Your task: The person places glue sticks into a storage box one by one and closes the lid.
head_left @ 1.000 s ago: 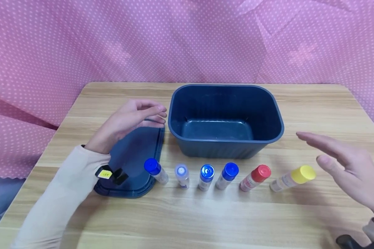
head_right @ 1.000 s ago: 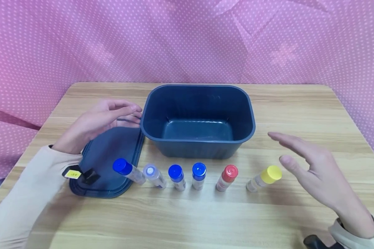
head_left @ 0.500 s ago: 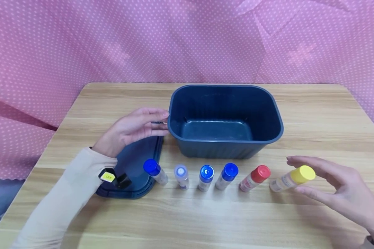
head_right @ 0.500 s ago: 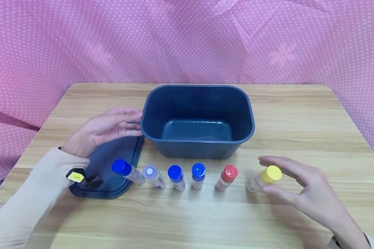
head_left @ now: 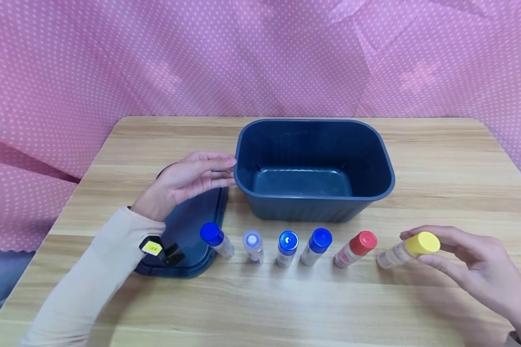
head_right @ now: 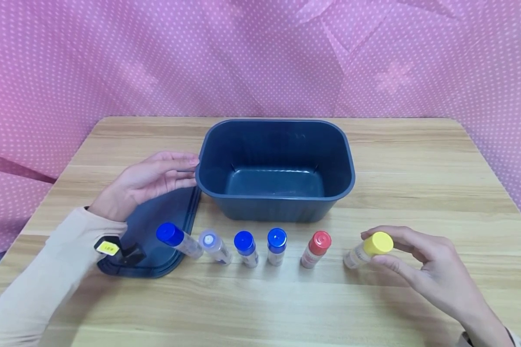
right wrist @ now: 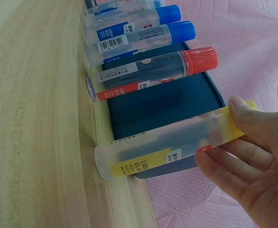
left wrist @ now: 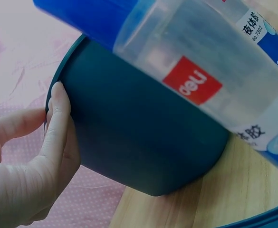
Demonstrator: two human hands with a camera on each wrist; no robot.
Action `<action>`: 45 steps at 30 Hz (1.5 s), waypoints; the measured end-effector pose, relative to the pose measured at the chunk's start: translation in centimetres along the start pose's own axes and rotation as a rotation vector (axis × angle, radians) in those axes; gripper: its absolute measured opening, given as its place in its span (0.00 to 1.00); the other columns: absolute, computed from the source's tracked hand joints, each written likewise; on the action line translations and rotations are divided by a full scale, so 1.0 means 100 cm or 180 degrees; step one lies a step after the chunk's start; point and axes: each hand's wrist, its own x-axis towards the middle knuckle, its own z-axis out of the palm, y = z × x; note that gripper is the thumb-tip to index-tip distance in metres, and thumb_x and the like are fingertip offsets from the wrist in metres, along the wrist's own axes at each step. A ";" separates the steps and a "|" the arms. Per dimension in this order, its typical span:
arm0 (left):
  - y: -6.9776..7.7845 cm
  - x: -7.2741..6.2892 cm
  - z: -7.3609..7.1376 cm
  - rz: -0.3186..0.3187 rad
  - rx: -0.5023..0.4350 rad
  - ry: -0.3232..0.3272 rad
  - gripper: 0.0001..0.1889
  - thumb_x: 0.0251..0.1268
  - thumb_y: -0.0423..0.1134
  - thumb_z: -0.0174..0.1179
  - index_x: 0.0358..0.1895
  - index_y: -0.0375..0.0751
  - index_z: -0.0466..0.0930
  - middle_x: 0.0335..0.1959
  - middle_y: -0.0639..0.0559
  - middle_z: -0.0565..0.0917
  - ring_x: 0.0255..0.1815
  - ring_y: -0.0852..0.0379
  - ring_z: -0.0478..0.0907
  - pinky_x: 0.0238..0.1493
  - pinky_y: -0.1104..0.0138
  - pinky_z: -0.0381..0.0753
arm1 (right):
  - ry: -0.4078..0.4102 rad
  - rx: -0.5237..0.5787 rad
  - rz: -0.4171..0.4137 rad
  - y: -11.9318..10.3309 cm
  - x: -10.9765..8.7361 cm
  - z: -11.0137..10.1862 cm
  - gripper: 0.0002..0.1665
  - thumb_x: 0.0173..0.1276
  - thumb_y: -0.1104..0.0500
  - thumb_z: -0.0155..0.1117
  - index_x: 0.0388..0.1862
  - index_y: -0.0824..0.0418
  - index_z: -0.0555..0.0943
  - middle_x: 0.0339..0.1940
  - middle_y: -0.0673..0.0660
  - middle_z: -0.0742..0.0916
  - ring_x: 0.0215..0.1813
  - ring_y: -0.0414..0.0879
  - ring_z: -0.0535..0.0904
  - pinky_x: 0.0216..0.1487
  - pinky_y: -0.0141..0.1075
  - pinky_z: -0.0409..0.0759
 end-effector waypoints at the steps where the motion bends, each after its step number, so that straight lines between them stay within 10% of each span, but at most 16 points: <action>1: 0.000 0.000 0.000 0.0008 -0.0010 -0.0001 0.10 0.71 0.27 0.51 0.51 0.28 0.75 0.45 0.41 0.83 0.47 0.51 0.83 0.53 0.62 0.80 | 0.0008 0.0103 -0.0031 0.000 0.001 0.000 0.23 0.53 0.79 0.68 0.49 0.82 0.76 0.47 0.63 0.86 0.52 0.44 0.82 0.53 0.24 0.76; 31: -0.015 0.001 0.002 0.0288 0.0054 0.0012 0.12 0.73 0.27 0.48 0.41 0.36 0.84 0.46 0.43 0.81 0.48 0.51 0.79 0.53 0.64 0.80 | 0.0368 0.0736 -0.0384 0.007 0.035 -0.047 0.21 0.58 0.81 0.61 0.50 0.89 0.69 0.47 0.73 0.84 0.50 0.51 0.84 0.56 0.29 0.76; 45: -0.016 0.000 0.002 0.0300 0.0038 0.0010 0.12 0.73 0.27 0.48 0.43 0.35 0.83 0.46 0.42 0.82 0.46 0.52 0.80 0.52 0.64 0.81 | 0.0712 -0.0021 -0.0009 -0.020 0.073 -0.047 0.19 0.63 0.79 0.59 0.52 0.84 0.72 0.46 0.63 0.87 0.44 0.43 0.85 0.45 0.23 0.79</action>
